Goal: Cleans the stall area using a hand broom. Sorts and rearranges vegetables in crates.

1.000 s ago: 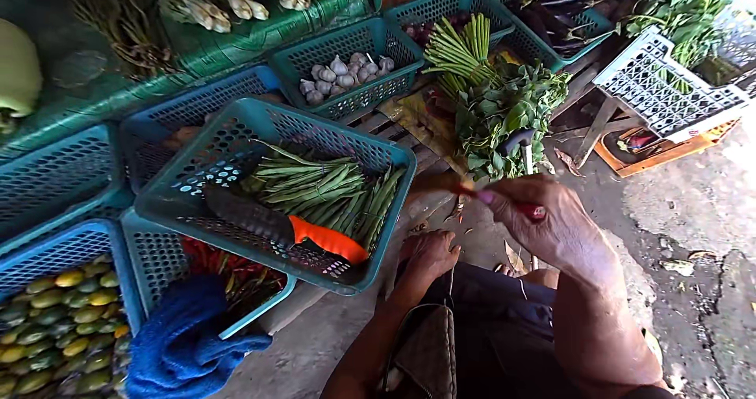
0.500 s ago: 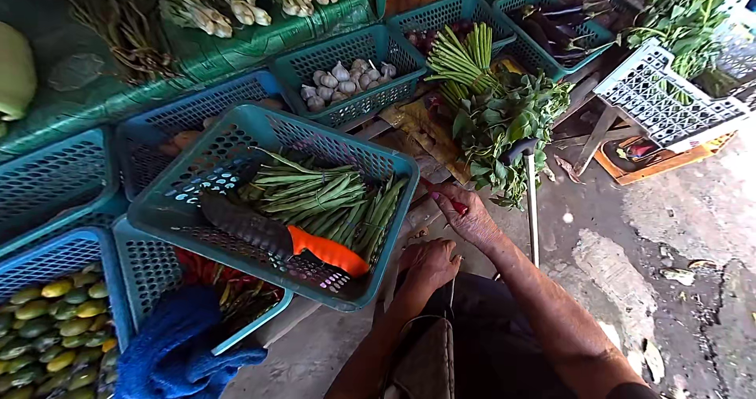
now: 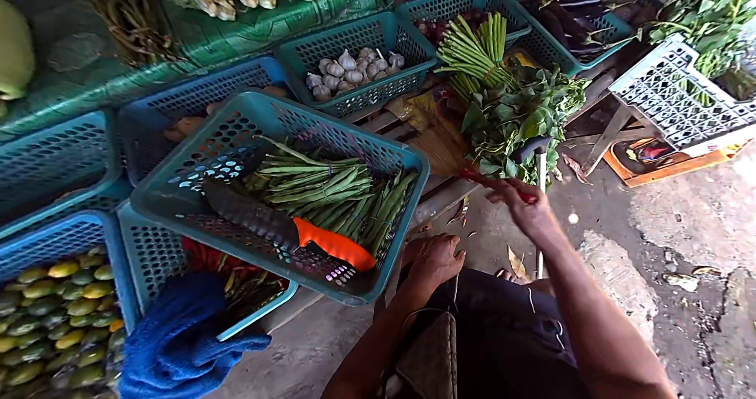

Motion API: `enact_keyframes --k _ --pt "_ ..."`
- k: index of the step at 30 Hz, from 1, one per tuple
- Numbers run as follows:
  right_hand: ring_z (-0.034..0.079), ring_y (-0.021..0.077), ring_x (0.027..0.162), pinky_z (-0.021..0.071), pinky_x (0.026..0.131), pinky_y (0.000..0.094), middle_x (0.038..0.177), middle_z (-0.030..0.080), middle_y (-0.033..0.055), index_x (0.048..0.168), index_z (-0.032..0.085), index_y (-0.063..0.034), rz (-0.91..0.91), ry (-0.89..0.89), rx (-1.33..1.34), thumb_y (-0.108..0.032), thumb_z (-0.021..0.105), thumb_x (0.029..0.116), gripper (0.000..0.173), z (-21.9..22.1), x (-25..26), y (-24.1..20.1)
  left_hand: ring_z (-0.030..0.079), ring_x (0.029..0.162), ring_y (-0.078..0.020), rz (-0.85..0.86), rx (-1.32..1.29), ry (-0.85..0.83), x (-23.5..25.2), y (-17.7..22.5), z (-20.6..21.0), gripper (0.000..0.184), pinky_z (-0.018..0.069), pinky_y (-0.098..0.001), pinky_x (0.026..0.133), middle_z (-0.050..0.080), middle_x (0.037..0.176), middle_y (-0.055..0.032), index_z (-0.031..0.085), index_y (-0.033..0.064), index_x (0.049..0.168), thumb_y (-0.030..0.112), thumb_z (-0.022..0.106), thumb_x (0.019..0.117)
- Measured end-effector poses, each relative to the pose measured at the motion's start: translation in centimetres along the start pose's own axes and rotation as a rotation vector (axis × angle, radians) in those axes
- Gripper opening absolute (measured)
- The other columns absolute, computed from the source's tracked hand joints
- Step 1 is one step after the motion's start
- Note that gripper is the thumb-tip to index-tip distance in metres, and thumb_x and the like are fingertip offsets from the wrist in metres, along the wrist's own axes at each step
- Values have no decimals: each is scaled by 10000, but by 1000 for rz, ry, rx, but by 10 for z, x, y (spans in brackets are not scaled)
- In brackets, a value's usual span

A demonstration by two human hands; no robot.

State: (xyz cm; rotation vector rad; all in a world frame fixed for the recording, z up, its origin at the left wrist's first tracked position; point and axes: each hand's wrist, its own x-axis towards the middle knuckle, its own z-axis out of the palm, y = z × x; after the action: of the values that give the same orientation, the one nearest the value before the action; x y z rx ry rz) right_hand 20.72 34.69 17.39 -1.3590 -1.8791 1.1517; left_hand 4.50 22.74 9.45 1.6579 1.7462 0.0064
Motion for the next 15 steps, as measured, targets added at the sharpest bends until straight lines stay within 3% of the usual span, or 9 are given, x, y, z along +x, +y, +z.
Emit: enact_keyframes --k 4,8,12,15 --pt "643 65 684 552 694 342 786 713 -30 1076 760 -116 27 -104 -290 -345 484 1049 359 -69 -43 -21 623 1256 -254 26 -34 21 -2 -2 3 465 484 -509 1053 658 1355 -71 631 149 1375 441 482 1044" --pt "604 -33 662 517 649 220 758 690 -73 995 748 -95 -208 5 -334 -354 454 1047 394 -100 -74 -42 612 1275 -280 51 -47 27 -3 1 7 465 466 -528 1075 662 1347 -104 632 132 1375 429 490 1047" --pt "678 47 762 584 734 278 881 736 -15 1123 715 -46 -245 59 -36 -182 499 1034 270 -65 -66 -73 621 1257 -289 31 1 28 -2 7 10 463 470 -538 1063 669 1328 -103 639 144 1362 442 496 1039" --pt "717 143 878 611 835 377 1037 742 78 1286 658 -30 -219 -161 55 -181 490 1070 312 -11 -44 -38 618 1261 -284 22 11 41 -2 8 14 464 467 -538 1068 665 1337 -96 638 148 1366 442 496 1036"
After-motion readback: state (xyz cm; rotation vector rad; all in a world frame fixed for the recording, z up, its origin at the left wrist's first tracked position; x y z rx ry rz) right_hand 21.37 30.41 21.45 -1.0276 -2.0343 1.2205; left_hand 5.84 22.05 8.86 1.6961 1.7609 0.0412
